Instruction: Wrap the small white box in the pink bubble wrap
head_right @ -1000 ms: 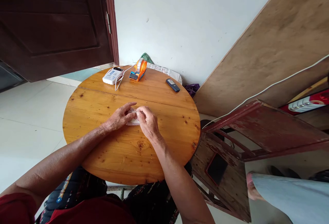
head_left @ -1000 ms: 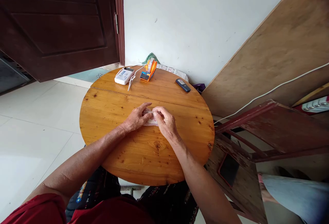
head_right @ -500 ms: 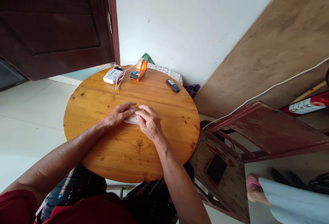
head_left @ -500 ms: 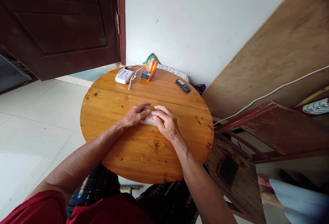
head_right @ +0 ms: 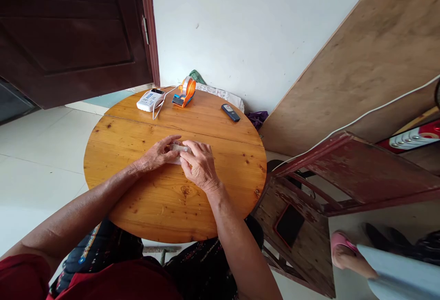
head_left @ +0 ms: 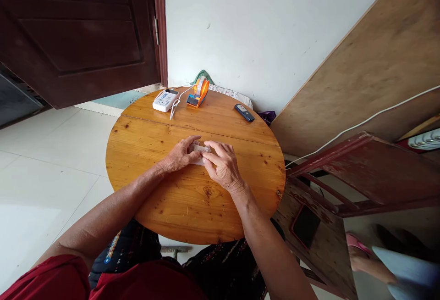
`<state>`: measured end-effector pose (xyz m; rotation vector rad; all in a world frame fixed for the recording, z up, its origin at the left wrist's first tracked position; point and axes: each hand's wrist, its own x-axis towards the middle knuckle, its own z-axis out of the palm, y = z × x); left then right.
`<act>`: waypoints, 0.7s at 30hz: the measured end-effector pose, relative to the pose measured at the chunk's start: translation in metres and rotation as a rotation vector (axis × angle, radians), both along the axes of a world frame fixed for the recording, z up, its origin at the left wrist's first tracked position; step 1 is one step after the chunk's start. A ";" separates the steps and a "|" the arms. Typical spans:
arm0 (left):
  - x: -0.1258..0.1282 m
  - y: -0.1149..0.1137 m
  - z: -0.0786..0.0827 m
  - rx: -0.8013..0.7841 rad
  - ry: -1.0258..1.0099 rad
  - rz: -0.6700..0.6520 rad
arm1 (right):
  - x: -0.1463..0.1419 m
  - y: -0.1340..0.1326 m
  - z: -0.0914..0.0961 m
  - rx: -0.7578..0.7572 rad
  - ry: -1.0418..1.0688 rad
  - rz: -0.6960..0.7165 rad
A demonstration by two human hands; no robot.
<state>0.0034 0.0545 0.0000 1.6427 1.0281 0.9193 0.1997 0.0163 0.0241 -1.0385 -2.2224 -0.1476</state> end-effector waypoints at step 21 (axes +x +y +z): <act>-0.008 0.005 0.005 -0.203 -0.230 0.026 | 0.012 0.014 -0.011 -0.220 0.517 -0.092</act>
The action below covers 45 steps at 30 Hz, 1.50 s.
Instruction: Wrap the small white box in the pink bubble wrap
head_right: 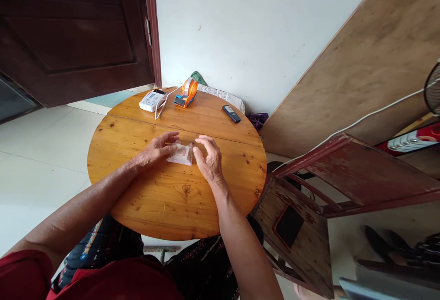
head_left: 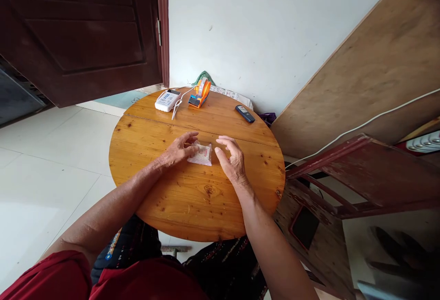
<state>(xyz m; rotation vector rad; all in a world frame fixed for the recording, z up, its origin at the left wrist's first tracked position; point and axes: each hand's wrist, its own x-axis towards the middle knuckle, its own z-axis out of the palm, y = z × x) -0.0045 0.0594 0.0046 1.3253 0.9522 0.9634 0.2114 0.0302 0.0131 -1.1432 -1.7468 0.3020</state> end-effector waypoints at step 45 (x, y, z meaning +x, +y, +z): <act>0.004 -0.013 0.003 0.212 0.128 0.018 | 0.001 0.038 0.006 -0.399 -0.011 0.022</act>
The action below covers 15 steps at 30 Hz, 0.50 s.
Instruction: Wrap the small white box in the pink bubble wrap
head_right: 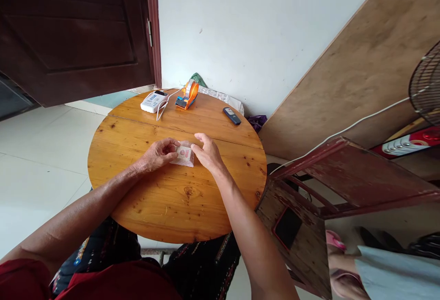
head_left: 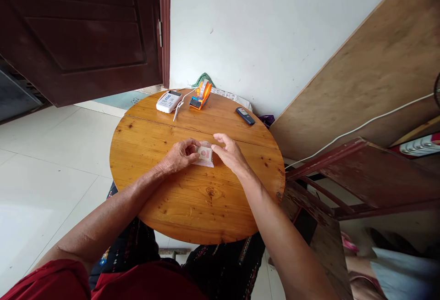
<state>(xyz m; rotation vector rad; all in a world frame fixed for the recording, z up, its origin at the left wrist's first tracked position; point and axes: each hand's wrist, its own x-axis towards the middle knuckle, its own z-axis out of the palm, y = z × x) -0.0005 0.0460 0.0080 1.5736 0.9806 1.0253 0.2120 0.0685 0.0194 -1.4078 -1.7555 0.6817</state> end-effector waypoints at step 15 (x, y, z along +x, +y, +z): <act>-0.002 -0.002 0.005 -0.053 0.024 -0.037 | -0.019 0.018 -0.005 0.090 0.193 0.090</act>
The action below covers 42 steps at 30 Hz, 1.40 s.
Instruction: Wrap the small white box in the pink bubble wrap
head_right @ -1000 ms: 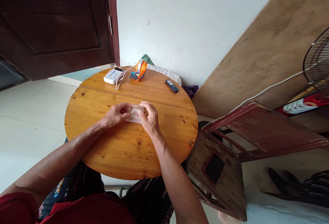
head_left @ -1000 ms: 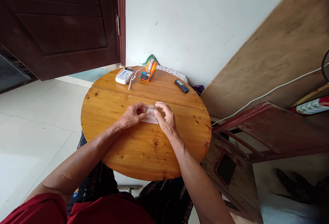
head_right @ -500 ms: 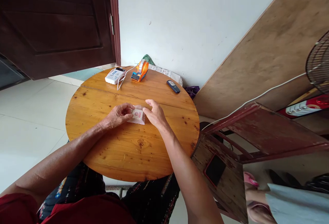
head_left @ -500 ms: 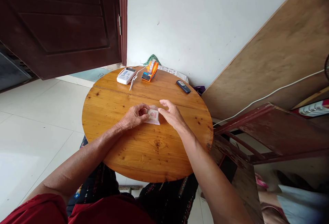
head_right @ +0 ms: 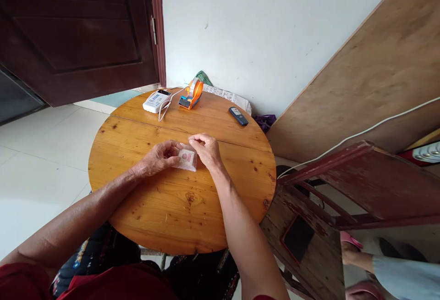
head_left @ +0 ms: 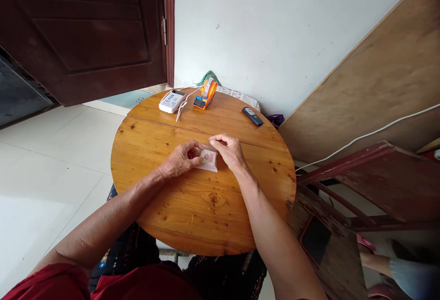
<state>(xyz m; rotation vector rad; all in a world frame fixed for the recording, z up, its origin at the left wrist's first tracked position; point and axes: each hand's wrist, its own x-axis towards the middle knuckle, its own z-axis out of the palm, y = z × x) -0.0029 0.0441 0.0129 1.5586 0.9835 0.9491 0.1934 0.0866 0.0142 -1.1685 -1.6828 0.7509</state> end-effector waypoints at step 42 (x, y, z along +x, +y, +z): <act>0.006 0.000 -0.003 -0.017 0.007 0.069 | 0.007 -0.031 0.033 0.191 -0.526 0.250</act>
